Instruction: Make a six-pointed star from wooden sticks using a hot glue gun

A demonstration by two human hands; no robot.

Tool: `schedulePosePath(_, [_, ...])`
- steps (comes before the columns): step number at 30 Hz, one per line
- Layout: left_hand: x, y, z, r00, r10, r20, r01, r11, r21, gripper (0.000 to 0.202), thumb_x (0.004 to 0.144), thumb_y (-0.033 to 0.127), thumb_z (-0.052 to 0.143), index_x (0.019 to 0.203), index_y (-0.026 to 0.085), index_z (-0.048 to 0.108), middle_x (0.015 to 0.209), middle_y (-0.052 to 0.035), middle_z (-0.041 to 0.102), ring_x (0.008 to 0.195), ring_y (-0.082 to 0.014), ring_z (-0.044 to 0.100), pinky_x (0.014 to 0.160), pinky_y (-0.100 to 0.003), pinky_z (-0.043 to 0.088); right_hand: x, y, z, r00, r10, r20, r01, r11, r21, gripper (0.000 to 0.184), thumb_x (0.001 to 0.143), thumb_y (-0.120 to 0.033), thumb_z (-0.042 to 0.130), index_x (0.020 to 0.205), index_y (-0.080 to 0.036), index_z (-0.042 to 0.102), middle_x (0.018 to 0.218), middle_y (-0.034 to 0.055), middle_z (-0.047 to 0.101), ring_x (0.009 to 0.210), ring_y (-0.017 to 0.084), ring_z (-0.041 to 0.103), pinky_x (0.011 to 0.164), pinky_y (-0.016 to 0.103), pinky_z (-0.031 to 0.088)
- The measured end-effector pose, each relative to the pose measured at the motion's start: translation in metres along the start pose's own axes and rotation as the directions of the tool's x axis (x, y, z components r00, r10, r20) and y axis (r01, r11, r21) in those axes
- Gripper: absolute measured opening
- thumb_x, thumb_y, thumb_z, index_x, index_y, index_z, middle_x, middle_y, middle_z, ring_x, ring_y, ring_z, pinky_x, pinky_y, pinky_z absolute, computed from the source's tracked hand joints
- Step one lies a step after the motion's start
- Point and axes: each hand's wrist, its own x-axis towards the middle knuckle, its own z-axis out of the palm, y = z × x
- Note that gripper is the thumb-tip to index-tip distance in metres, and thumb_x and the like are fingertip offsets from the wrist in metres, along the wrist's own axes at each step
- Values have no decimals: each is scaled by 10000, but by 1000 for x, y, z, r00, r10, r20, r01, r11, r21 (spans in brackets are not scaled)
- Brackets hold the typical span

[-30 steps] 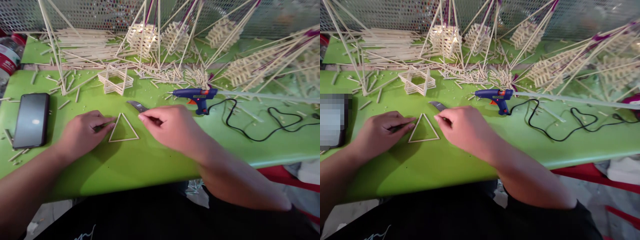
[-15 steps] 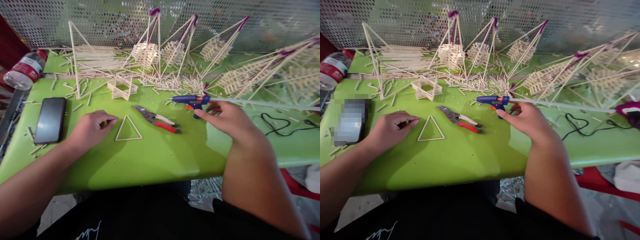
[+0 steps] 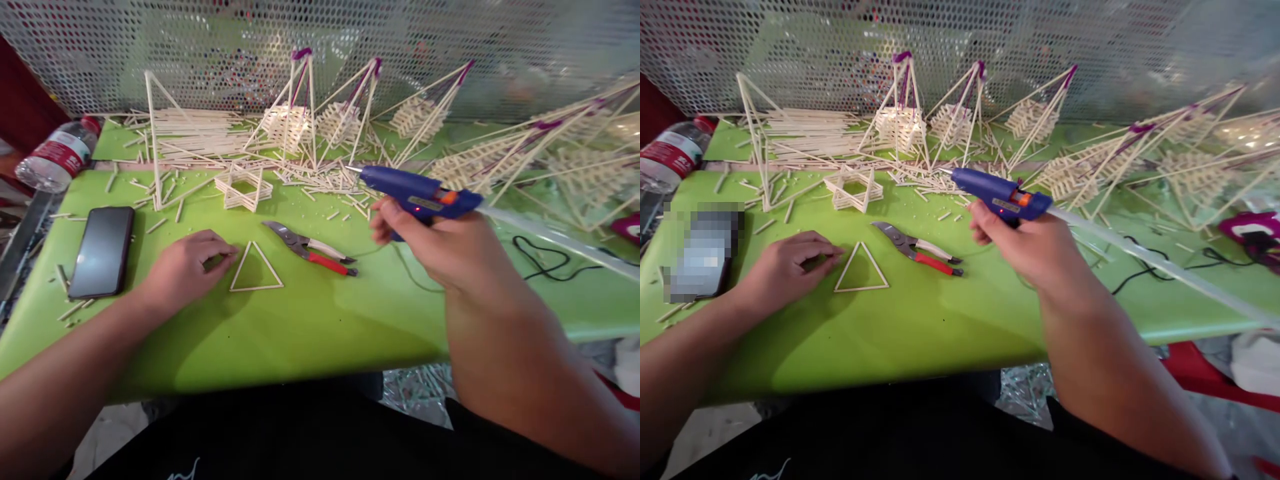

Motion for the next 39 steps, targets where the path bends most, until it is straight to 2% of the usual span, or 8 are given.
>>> schedulePosePath(4, [-1, -1, 1, 998, 58, 5, -58, 996, 63, 322, 1121, 409, 641, 1186, 203, 880, 1106, -97, 844, 987, -234, 757, 908, -368, 585, -22, -38, 28, 950, 18, 310, -74, 983, 171, 498, 1024, -732, 734, 1019, -236, 784, 598, -27, 679, 497, 166, 622, 519, 314, 525])
schedulePosePath(8, [0, -2, 3, 990, 143, -13, -141, 984, 105, 291, 1125, 363, 650, 1129, 205, 894, 1111, -91, 856, 997, -243, 723, 976, -400, 583, -32, -39, 64, 886, -4, 463, -113, 968, 224, 552, 1090, -742, 622, 1146, -214, 774, 593, -54, 605, 521, 167, 594, 535, 317, 480])
schedulePosePath(12, [0, -1, 8, 992, 121, -44, -115, 986, 119, 283, 1117, 353, 667, 1198, 221, 903, 1065, -86, 838, 957, -238, 704, 912, -391, 585, -40, -33, 75, 884, -15, 467, -94, 973, 209, 501, 1125, -684, 580, 1134, -221, 771, 589, -55, 594, 512, 172, 575, 509, 313, 448])
schedulePosePath(19, [1, 2, 15, 996, 87, -30, -82, 987, 140, 289, 1108, 378, 683, 1253, 253, 900, 1039, -87, 822, 918, -247, 691, 880, -421, 581, -49, -34, 77, 886, 38, 461, -6, 997, -71, 584, 1108, -712, 525, 732, -274, 616, 554, 5, 642, 475, 200, 618, 482, 333, 448])
schedulePosePath(28, [0, 9, 10, 999, 9, -50, -5, 998, 70, 280, 1102, 400, 676, 1267, 268, 860, 1077, -68, 830, 944, -246, 727, 916, -435, 607, -51, -34, 72, 884, 23, 466, -3, 999, -44, 576, 1104, -720, 532, 765, -268, 647, 558, -12, 592, 462, 187, 578, 460, 329, 435])
schedulePosePath(34, [-2, 34, 2, 988, -23, -155, 11, 997, -82, 217, 1102, 331, 670, 927, 235, 755, 893, -7, 790, 796, -161, 722, 777, -322, 561, -51, -41, 63, 961, -106, 256, 100, 994, 38, 322, 1114, -529, 648, 1238, -259, 771, 786, 13, 752, 635, 222, 706, 632, 350, 586])
schedulePosePath(37, [-5, 53, 2, 993, -89, 75, 110, 929, -355, 333, 1134, 413, 617, 883, 237, 746, 805, 10, 756, 705, -136, 680, 660, -271, 534, -40, -35, 63, 981, -195, 27, 196, 975, -105, 340, 1104, -466, 661, 1343, -239, 744, 885, 60, 809, 690, 251, 749, 709, 384, 633])
schedulePosePath(39, [-10, 64, 4, 965, -97, 246, 216, 824, -524, 380, 1153, 510, 570, 1025, 248, 814, 918, -14, 822, 735, -149, 704, 680, -274, 585, -32, -30, 65, 948, -311, -68, 288, 929, -232, 380, 1102, -392, 650, 1443, -232, 699, 1070, 121, 860, 897, 311, 823, 858, 429, 671])
